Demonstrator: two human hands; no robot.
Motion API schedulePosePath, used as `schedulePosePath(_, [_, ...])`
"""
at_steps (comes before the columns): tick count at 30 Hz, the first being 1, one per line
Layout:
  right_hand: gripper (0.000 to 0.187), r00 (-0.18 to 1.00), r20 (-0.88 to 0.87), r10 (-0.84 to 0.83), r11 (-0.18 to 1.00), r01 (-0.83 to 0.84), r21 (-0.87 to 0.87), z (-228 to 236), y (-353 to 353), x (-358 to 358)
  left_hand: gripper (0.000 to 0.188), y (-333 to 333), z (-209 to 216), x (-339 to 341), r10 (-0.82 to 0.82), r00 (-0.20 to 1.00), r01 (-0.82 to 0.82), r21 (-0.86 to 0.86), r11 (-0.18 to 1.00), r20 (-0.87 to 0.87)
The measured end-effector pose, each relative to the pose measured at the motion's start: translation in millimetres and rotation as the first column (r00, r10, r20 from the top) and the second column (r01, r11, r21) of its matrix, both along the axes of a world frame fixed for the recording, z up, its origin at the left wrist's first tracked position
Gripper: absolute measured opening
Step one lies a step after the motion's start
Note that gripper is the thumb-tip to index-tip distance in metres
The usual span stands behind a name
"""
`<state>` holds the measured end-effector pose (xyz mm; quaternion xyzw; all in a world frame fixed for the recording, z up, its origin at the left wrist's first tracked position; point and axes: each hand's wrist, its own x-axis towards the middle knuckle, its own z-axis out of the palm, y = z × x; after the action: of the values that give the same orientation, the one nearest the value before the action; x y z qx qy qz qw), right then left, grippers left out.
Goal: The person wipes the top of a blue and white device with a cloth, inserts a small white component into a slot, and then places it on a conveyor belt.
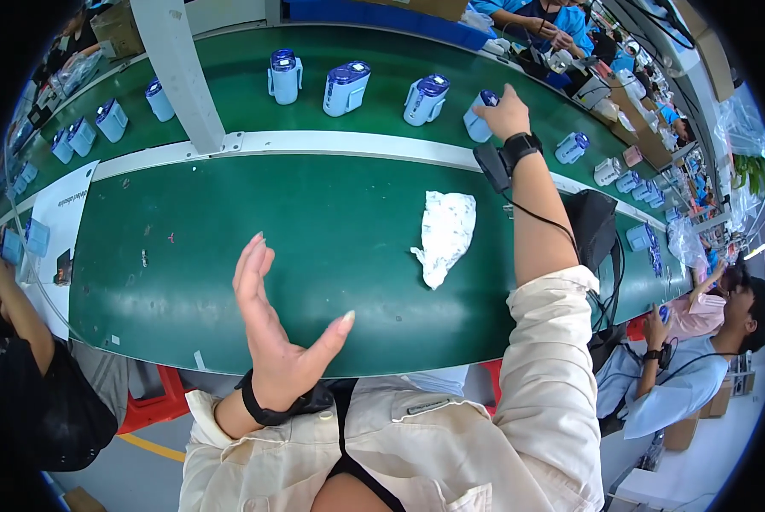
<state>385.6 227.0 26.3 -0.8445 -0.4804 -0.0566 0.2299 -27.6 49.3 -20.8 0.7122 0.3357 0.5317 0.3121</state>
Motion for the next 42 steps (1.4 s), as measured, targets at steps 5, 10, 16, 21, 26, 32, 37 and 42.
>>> schedulePosePath(5, [0.085,0.862,-0.237,0.447,0.894,-0.434,0.108,35.1,-77.7,-31.7,0.096,-9.2,2.3,0.4,-0.011,0.999,0.009,-0.060,0.998,-0.040])
schedulePosePath(10, [0.089,0.018,-0.692,0.722,0.329,-0.889,0.319,54.8,-175.0,-135.4,0.111,-6.8,13.2,22.4,-0.343,0.929,0.367,-0.243,0.898,0.137])
schedulePosePath(16, [0.073,-0.032,-0.494,0.869,0.113,-0.959,0.260,55.8,-219.4,-179.2,0.117,-5.3,16.4,10.4,-0.763,0.603,0.773,-0.408,0.486,0.233])
schedulePosePath(21, [0.047,-0.266,-0.303,0.915,-0.120,-0.897,0.425,56.4,-205.0,-156.4,0.110,-17.5,10.5,9.7,-0.615,0.376,0.872,-0.489,-0.018,0.693])
schedulePosePath(26, [0.037,-0.266,-0.231,0.936,-0.160,-0.905,0.395,56.4,-213.8,-175.6,0.101,-26.9,9.9,10.6,-0.578,0.312,0.910,-0.412,-0.047,0.754])
schedulePosePath(32, [0.034,-0.063,-0.238,0.969,0.053,-0.890,0.453,63.4,-240.9,-186.9,0.091,-32.8,26.7,10.2,-0.625,0.651,0.756,-0.431,0.492,0.430])
schedulePosePath(37, [0.029,0.270,-0.034,0.962,0.261,-0.879,0.399,49.3,-250.5,-194.6,0.083,-37.8,23.4,17.4,-0.396,0.907,0.418,-0.201,0.886,0.144])
schedulePosePath(42, [0.023,0.347,0.009,0.938,0.305,-0.837,0.454,38.3,-252.9,-195.0,0.086,-42.1,25.5,18.1,-0.359,0.933,0.356,-0.074,0.931,-0.023])
